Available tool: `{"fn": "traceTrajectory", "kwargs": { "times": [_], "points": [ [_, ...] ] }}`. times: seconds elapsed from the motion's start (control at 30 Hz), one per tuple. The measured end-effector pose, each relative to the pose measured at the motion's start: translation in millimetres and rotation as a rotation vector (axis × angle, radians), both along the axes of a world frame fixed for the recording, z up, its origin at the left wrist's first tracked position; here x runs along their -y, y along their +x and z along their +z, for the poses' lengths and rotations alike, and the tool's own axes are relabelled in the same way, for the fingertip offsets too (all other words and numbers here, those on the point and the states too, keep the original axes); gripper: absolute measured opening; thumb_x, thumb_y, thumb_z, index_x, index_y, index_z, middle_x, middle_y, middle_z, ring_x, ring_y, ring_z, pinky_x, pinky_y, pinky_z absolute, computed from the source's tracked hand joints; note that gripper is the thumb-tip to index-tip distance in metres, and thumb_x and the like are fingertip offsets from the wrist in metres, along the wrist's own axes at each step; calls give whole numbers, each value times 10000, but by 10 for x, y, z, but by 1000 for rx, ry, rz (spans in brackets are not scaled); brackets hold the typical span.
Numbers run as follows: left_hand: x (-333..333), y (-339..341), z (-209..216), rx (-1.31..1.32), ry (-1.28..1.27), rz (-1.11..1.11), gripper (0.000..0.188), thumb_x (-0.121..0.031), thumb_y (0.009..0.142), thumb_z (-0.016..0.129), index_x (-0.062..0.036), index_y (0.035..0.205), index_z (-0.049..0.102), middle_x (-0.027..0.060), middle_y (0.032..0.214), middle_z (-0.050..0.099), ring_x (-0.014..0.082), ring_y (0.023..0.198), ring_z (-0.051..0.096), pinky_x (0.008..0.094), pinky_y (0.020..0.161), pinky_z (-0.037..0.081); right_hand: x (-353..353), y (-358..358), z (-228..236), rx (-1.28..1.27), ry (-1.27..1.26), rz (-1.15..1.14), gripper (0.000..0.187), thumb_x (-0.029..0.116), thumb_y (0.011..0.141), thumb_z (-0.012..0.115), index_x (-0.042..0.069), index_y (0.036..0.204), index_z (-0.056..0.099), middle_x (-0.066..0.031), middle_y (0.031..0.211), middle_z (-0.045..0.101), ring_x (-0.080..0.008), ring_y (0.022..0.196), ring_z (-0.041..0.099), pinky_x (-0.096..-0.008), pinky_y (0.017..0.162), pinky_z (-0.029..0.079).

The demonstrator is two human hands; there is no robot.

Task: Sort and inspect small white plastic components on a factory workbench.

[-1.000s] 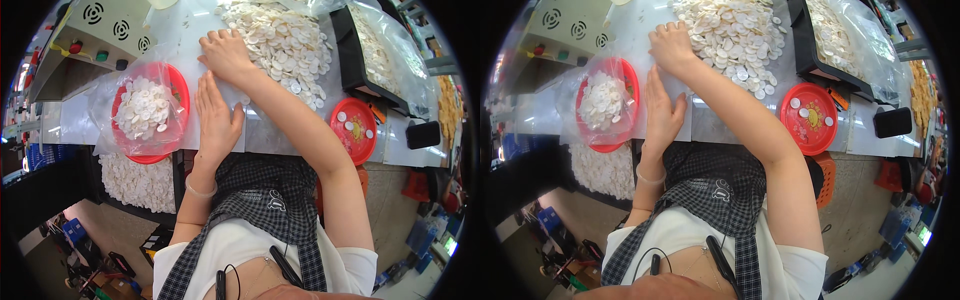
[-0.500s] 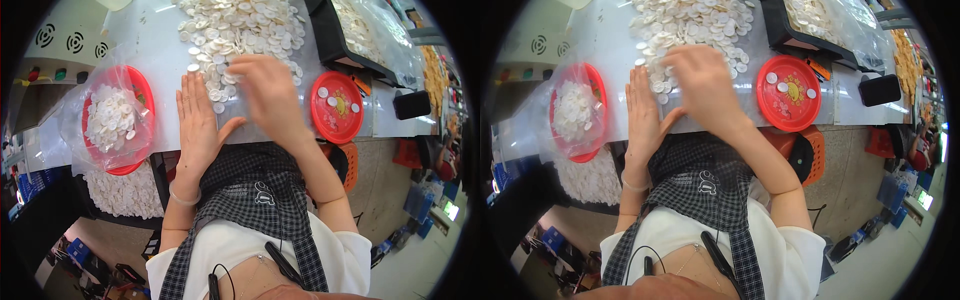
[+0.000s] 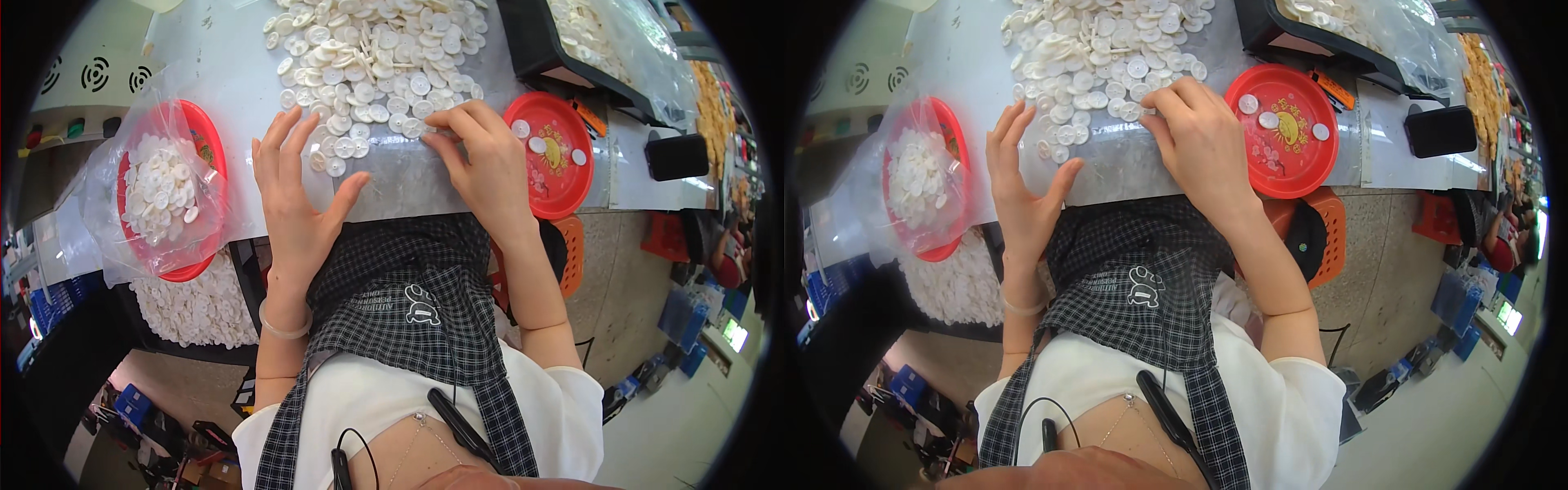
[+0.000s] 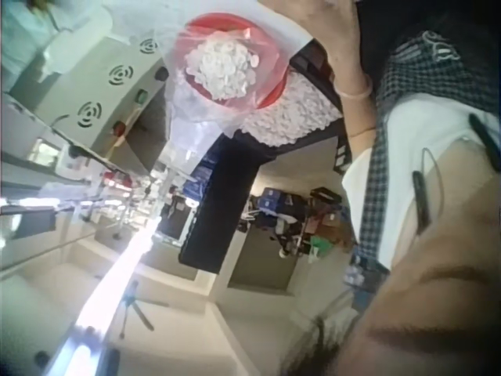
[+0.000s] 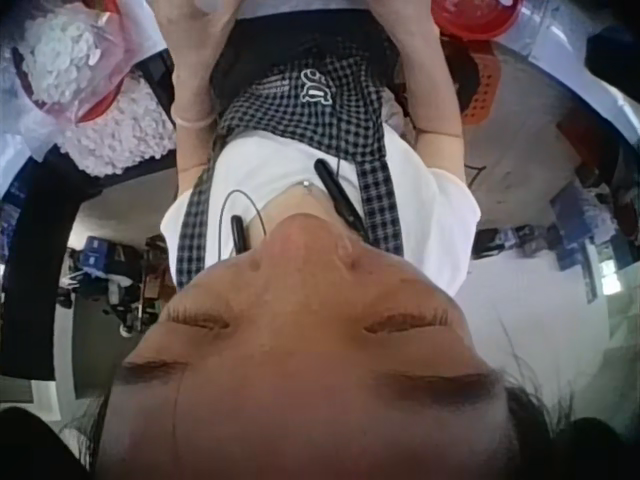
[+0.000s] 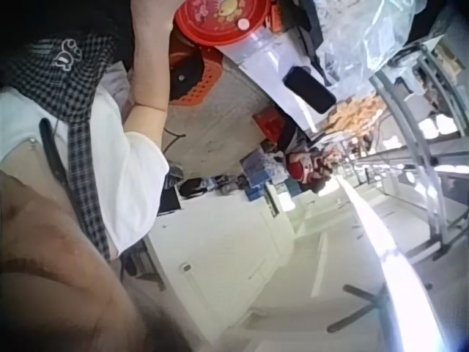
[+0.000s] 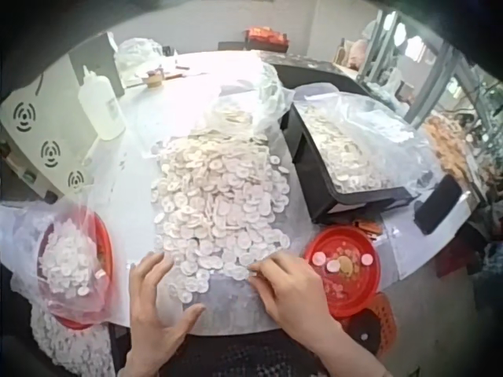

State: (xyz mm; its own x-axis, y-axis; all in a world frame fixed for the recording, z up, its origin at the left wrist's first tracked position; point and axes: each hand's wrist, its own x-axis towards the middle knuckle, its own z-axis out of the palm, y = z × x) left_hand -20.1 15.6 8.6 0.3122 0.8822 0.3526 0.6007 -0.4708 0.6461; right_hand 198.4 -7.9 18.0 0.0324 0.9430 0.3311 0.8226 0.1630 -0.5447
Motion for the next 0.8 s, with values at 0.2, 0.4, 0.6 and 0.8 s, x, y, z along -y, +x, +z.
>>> {"fn": "traceTrajectory", "kwargs": {
  "times": [0.2, 0.4, 0.6, 0.8],
  "points": [
    [-69, 269, 34, -74, 86, -51, 461, -175, 716, 783, -121, 1144, 623, 53, 1211, 569, 279, 1198, 489, 518, 1095, 248, 20, 6, 55, 128, 4, 87, 103, 71, 811, 705, 26, 875, 638, -83, 832, 610, -227, 678, 616, -320, 574, 476],
    [-180, 499, -7, -95, 135, -91, 376, -205, 683, 803, -125, 1025, 668, 47, 1225, 553, 259, 1200, 467, 498, 1104, 217, 84, 60, 198, -335, -29, -46, 125, 111, 896, 652, 11, 953, 602, -24, 800, 571, -88, 602, 523, -239, 489, 414],
    [-232, 626, -19, -144, 173, -92, 267, -211, 658, 804, -127, 881, 683, 56, 1241, 547, 266, 1238, 455, 508, 1104, 206, 193, 86, 136, -1718, -568, 288, 272, 206, 1024, 417, -26, 1153, 474, -75, 977, 514, -47, 634, 409, -139, 384, 331],
    [-227, 636, -16, -123, 179, -113, 203, -179, 656, 788, -149, 823, 677, 40, 1237, 558, 259, 1239, 469, 509, 1101, 206, 181, 19, 5, -2179, -705, 454, 325, 224, 1026, 394, -46, 1204, 416, -77, 1018, 419, -70, 692, 421, -119, 353, 359]
  ]
}}
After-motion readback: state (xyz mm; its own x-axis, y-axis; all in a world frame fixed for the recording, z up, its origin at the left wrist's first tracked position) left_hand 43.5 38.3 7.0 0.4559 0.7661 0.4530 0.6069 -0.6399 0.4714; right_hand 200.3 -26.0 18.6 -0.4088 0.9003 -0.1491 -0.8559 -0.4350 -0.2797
